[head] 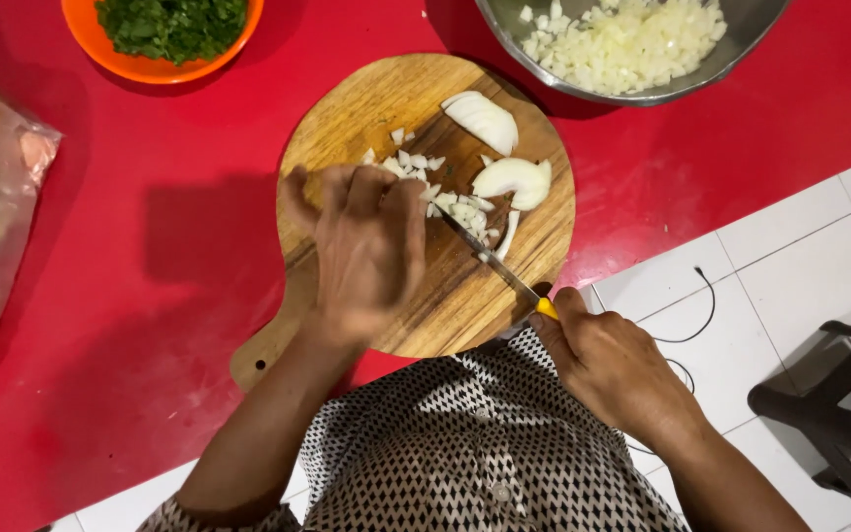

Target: Slicing and dicing a white onion on a wooden cutting board using a knife

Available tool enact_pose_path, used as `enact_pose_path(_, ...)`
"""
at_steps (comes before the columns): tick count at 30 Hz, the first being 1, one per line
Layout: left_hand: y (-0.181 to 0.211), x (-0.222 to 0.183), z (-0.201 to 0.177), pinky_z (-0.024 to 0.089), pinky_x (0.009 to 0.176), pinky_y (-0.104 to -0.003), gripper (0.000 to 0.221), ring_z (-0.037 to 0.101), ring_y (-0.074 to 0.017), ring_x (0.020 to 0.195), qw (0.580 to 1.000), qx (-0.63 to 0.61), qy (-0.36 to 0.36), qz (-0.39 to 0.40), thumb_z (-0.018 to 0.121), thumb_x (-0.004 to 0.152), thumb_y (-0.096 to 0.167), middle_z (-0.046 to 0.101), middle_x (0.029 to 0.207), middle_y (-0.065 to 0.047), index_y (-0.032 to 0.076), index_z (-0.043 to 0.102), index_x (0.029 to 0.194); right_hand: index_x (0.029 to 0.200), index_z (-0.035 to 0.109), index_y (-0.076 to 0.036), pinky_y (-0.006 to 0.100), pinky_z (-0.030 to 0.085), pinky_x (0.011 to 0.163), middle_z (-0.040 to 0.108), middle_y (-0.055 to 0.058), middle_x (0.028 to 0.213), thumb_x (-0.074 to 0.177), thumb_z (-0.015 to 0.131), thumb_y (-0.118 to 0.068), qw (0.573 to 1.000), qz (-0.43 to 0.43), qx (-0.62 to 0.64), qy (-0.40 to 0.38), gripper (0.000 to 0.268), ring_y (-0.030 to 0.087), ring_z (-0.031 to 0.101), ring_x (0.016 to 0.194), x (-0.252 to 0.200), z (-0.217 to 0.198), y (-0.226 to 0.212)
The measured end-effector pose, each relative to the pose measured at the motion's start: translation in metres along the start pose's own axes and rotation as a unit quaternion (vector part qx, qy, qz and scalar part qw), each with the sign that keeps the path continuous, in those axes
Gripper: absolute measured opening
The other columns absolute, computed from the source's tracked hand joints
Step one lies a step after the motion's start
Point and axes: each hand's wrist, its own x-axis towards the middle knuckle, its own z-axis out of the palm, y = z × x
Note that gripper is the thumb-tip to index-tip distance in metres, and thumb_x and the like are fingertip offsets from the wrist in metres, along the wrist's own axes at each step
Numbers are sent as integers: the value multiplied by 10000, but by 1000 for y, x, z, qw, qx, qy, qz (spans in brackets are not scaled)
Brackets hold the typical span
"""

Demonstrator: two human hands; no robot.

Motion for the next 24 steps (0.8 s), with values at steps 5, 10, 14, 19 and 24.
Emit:
enact_pose_path(5, 39, -44, -1, 211, 911, -746, 136, 532, -294, 940, 996, 3, -9, -88, 725, 852, 96, 587, 866, -63, 95, 781, 976, 1220, 570, -67, 443, 644, 707, 672, 179, 555, 1084, 351, -300, 997, -36, 63, 21, 348, 323, 731, 489, 4, 17, 3)
enact_pose_path(10, 48, -49, -12, 250, 989, -593, 249, 566, -318, 1041, 988, 48, -38, -141, 743, 872, 329, 683, 1024, -49, 179, 727, 1070, 1099, 454, -100, 438, 447, 391, 545, 71, 476, 1084, 379, -333, 995, -94, 12, 44, 245, 277, 546, 354, 10, 41, 19)
enact_pose_path(14, 46, -50, -11, 239, 997, -593, 109, 553, -292, 993, 993, 21, -12, -119, 733, 875, 259, 602, 925, 14, 198, 741, 966, 1091, 439, -103, 487, 462, 448, 597, 99, 497, 1072, 392, -361, 996, -78, -8, 45, 262, 351, 601, 404, 4, 43, 19)
enact_pose_path(19, 46, -49, -9, 205, 1032, -582, 98, 544, -290, 1004, 993, 10, -9, -115, 745, 857, 260, 584, 917, 9, 175, 717, 898, 1051, 427, -112, 410, 415, 324, 481, -21, 427, 1085, 406, -346, 989, -126, -37, 67, 237, 235, 474, 296, 1, 55, 22)
enact_pose_path(24, 44, -48, -5, 202, 1029, -593, 162, 544, -297, 1075, 993, 6, -21, -119, 720, 824, 309, 578, 942, 11, 189, 721, 932, 1101, 421, -103, 422, 440, 336, 485, -33, 426, 1088, 395, -341, 987, -123, -86, 62, 240, 251, 507, 315, 2, 57, 21)
